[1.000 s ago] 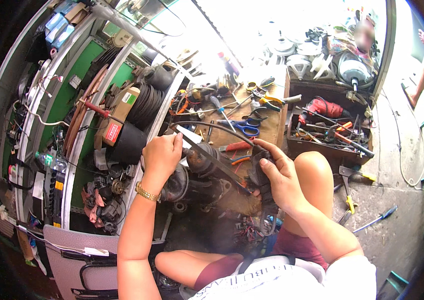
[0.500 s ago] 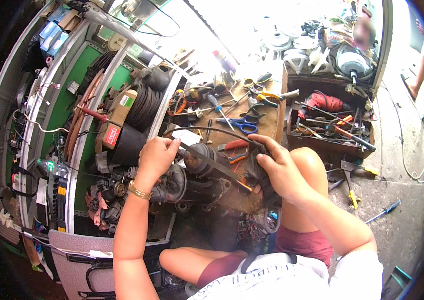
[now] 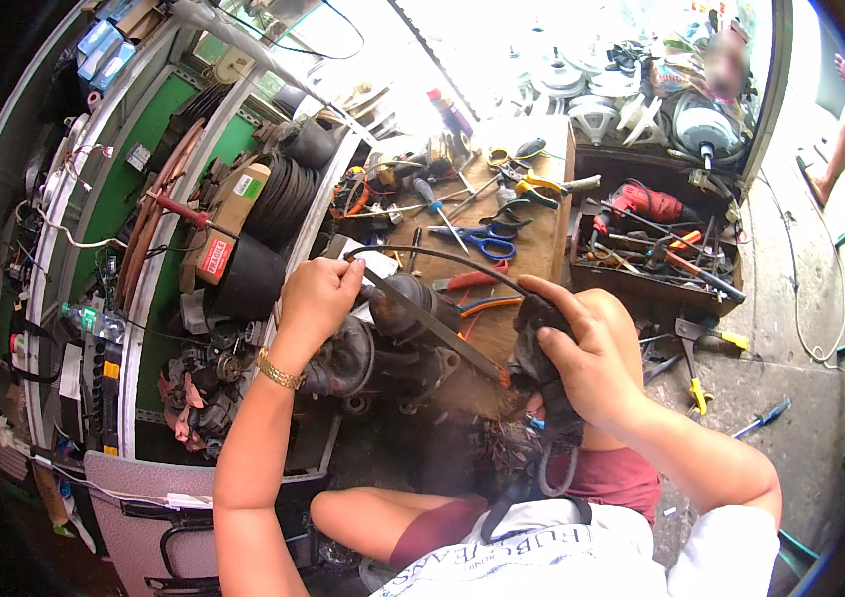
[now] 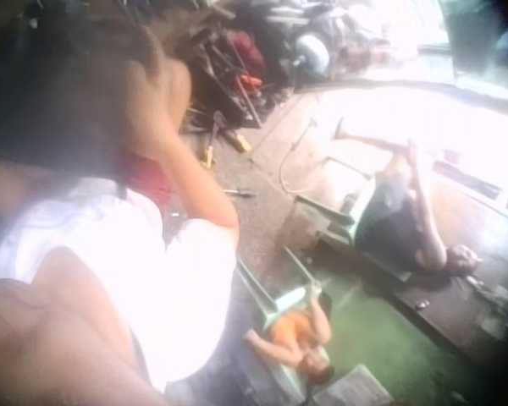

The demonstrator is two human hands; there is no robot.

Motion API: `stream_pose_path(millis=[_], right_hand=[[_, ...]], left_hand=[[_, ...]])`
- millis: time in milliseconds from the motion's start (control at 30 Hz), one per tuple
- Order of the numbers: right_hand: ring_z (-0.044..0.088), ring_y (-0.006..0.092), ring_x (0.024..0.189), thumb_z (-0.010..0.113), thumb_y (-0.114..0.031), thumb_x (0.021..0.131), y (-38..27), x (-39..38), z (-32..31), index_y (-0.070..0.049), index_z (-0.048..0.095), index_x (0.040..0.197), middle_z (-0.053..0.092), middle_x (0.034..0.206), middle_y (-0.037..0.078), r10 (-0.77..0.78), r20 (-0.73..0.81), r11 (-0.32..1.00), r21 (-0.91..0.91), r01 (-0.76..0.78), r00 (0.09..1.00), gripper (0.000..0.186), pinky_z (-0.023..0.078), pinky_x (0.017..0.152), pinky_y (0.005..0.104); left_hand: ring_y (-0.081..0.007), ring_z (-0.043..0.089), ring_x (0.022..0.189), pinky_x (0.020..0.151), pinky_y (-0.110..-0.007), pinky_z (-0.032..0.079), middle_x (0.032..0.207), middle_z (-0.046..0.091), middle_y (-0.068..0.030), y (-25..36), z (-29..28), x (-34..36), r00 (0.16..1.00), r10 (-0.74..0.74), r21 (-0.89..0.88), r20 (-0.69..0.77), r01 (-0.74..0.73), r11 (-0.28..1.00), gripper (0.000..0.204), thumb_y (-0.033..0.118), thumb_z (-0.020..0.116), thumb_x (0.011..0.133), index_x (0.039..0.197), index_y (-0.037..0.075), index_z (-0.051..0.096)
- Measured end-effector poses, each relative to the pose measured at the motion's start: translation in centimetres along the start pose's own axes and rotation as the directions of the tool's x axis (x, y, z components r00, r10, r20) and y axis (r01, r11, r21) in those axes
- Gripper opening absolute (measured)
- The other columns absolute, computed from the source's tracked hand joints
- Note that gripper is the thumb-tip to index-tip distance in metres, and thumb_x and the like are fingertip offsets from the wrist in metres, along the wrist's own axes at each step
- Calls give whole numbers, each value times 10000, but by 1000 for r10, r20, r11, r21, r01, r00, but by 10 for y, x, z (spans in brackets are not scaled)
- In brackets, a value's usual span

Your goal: The person is repairing a compressor by using a screwdriver to pry components, using pliers to manipulate wires, and using a hammer to tap parts on a workbench.

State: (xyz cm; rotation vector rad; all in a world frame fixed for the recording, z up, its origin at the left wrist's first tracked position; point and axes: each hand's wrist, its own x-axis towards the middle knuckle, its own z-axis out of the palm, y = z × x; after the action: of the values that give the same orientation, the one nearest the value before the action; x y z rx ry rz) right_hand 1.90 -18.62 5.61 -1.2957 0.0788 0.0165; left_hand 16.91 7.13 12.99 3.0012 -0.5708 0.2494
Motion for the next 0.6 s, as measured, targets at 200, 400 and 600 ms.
stream_pose_path(millis=[200,400,600], right_hand=[[664,207,695,399,30,901,40,93,62,-126,399,1442,657,969,140,228,52,889,396,-230,972,563,540,522,320],[642,198,815,461,-3,834,29,14,18,-62,522,1353,633,954,131,-99,-76,992,-92,92,992,526,516,720,306],[634,168,792,456,-1,812,19,48,44,-11,539,1324,637,1028,157,-199,-90,959,-223,175,976,519,514,691,297]], left_hand=[[-392,636,645,607,-471,498,657,632,-191,16,1,19,992,123,78,-36,-120,990,397,349,556,905,688,49,701],[-393,612,624,552,-461,456,617,600,-185,-8,0,8,994,102,44,24,-103,994,427,357,551,929,677,37,677],[-392,620,663,595,-497,464,667,627,-193,5,5,10,988,154,43,-22,-153,987,432,354,538,935,675,40,682]])
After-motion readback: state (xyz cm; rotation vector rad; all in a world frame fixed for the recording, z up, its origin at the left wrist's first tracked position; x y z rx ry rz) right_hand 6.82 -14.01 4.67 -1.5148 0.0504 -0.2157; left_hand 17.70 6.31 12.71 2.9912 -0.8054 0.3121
